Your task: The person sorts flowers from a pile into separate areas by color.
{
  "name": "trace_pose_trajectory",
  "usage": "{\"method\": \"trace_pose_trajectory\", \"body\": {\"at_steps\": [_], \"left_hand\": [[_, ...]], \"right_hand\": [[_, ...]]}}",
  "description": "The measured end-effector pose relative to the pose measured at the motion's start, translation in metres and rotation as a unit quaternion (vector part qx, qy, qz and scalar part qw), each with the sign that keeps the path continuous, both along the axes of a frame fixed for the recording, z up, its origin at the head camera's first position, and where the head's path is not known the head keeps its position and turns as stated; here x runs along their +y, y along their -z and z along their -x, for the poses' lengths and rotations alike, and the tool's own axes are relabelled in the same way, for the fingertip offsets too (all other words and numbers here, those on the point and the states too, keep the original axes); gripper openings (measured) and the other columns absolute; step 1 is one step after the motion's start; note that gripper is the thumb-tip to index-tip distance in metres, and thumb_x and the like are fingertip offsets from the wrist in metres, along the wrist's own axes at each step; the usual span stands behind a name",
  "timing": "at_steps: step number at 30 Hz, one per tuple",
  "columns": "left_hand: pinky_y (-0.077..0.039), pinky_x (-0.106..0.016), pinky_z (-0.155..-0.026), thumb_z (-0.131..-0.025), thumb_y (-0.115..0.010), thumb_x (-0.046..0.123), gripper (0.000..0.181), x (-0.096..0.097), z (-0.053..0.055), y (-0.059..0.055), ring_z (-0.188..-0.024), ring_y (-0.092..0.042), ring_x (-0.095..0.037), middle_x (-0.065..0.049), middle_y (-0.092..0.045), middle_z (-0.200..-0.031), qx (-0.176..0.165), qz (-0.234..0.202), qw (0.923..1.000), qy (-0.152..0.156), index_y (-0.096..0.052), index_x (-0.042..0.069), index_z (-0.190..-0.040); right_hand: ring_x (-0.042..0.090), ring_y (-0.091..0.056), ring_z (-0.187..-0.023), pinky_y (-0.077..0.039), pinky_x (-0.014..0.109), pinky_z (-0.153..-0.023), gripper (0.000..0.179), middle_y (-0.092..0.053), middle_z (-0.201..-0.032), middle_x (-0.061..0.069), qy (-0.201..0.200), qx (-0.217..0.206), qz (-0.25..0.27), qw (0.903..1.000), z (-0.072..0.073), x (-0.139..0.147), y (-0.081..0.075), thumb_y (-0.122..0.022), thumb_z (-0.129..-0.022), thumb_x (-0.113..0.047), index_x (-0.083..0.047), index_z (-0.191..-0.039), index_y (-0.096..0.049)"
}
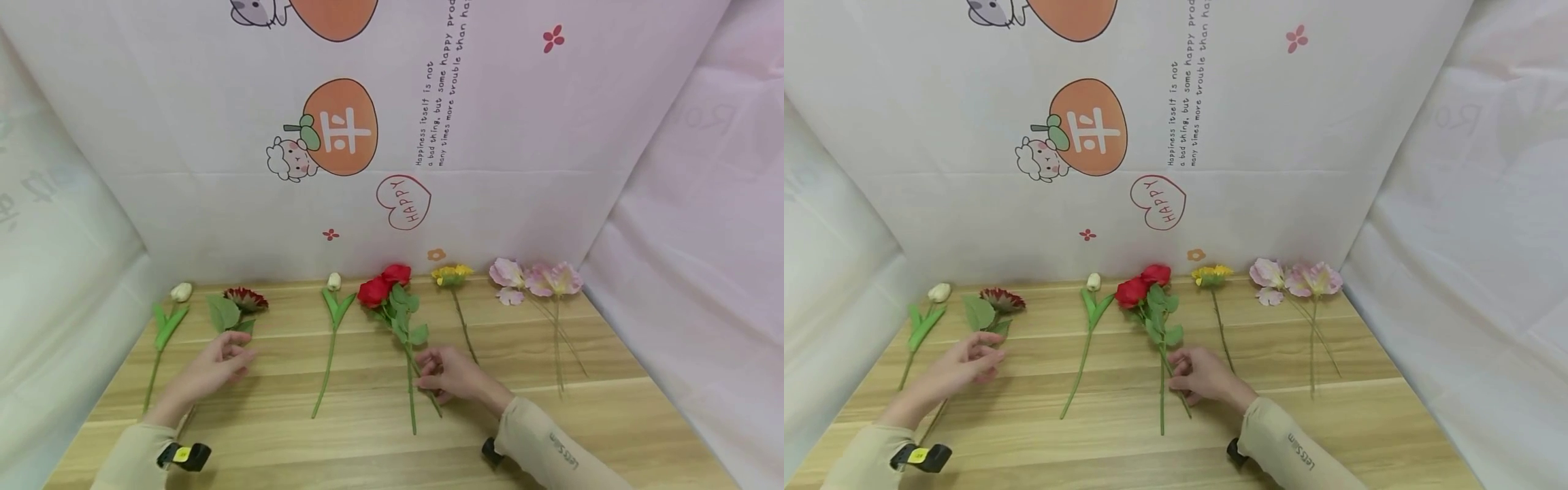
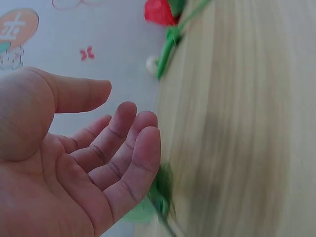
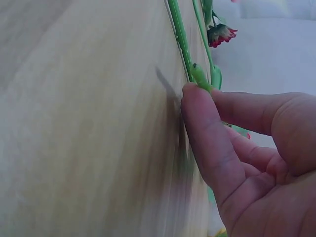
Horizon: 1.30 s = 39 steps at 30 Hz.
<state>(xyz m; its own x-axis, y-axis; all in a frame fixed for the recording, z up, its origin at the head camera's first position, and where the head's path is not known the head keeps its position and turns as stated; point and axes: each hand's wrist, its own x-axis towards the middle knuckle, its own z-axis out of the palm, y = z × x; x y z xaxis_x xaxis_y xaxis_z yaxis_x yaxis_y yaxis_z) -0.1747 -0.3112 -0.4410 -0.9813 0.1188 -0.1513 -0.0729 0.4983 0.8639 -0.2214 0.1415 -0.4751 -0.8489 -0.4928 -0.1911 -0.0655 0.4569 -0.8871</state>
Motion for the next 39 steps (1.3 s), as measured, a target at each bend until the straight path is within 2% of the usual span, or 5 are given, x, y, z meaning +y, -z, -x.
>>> {"method": "trace_pose_trajectory", "body": {"at_steps": [7,14,20,31,39], "left_hand": [[-0.06,-0.037,-0.074,-0.106,-0.056,0.026,0.055,-0.033,-0.009,0.006,-0.093,-0.065,-0.029,-0.025,-0.061,-0.115,0.001,0.029,0.9993,-0.024,-0.036,-0.011,-0.142],[-0.059,-0.035,-0.069,-0.106,-0.057,0.022,0.055,-0.048,-0.015,0.013,-0.088,-0.064,-0.024,-0.027,-0.062,-0.118,0.0,0.026,0.9991,-0.033,-0.035,-0.013,-0.142],[-0.059,-0.035,-0.068,-0.106,-0.056,0.021,0.052,-0.053,-0.018,0.017,-0.086,-0.064,-0.024,-0.022,-0.064,-0.112,0.0,0.026,0.9992,-0.03,-0.036,-0.013,-0.14],[-0.06,-0.034,-0.072,-0.107,-0.054,0.022,0.053,-0.055,-0.019,0.018,-0.091,-0.064,-0.025,-0.024,-0.063,-0.114,-0.022,0.028,0.9987,-0.035,-0.036,-0.014,-0.141],[-0.059,-0.033,-0.07,-0.107,-0.054,0.02,0.05,-0.056,-0.015,0.015,-0.09,-0.064,-0.026,-0.024,-0.063,-0.112,-0.009,0.049,0.9982,-0.033,-0.038,-0.015,-0.139]], "right_hand": [[0.019,-0.064,-0.072,-0.06,0.039,-0.052,0.044,-0.061,-0.098,0.01,-0.003,0.008,-0.01,0.9999,0.002,0.001,0.001,-0.074,-0.092,-0.002,-0.002,-0.133,-0.057],[0.02,-0.061,-0.063,-0.059,0.039,-0.049,0.047,-0.06,-0.093,0.009,-0.013,0.012,-0.016,0.9997,0.004,-0.001,0.004,-0.073,-0.093,-0.005,-0.003,-0.136,-0.053],[0.02,-0.061,-0.061,-0.06,0.04,-0.05,0.049,-0.06,-0.091,0.01,-0.011,0.003,-0.016,0.9998,0.003,-0.002,0.004,-0.073,-0.094,-0.006,-0.003,-0.137,-0.051],[0.02,-0.061,-0.059,-0.06,0.042,-0.052,0.043,-0.058,-0.091,0.013,0.005,-0.022,0.002,0.9997,0.004,-0.003,0.002,-0.069,-0.098,-0.012,-0.004,-0.137,-0.052],[0.021,-0.062,-0.059,-0.061,0.043,-0.053,0.033,-0.059,-0.096,0.014,0.023,-0.028,0.018,0.9992,0.004,-0.002,0.0,-0.063,-0.102,-0.015,-0.005,-0.132,-0.056]]}}
